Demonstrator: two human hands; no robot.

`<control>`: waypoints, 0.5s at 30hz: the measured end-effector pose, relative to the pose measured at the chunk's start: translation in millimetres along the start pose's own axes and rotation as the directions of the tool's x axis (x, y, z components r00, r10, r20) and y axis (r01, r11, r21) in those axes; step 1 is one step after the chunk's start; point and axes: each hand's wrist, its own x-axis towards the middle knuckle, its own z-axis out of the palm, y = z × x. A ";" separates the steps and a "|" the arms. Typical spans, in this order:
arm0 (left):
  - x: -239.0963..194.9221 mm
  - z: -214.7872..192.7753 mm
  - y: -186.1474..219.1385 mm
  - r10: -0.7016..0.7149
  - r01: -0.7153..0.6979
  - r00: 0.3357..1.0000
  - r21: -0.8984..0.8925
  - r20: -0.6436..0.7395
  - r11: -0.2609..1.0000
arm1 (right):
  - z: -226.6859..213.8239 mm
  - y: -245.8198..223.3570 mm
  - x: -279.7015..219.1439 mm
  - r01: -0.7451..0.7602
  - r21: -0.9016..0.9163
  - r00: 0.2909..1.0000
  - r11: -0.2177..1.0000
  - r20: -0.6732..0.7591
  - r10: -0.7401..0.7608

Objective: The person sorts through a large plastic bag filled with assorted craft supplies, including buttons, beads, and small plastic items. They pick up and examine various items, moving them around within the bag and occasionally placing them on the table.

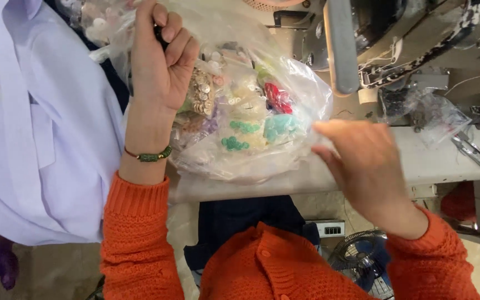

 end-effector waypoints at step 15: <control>1.3 4.5 -7.9 0.017 0.000 0.993 0.139 -0.119 0.990 | 81.3 10.3 127.8 0.059 0.129 0.950 0.990 0.297 -0.095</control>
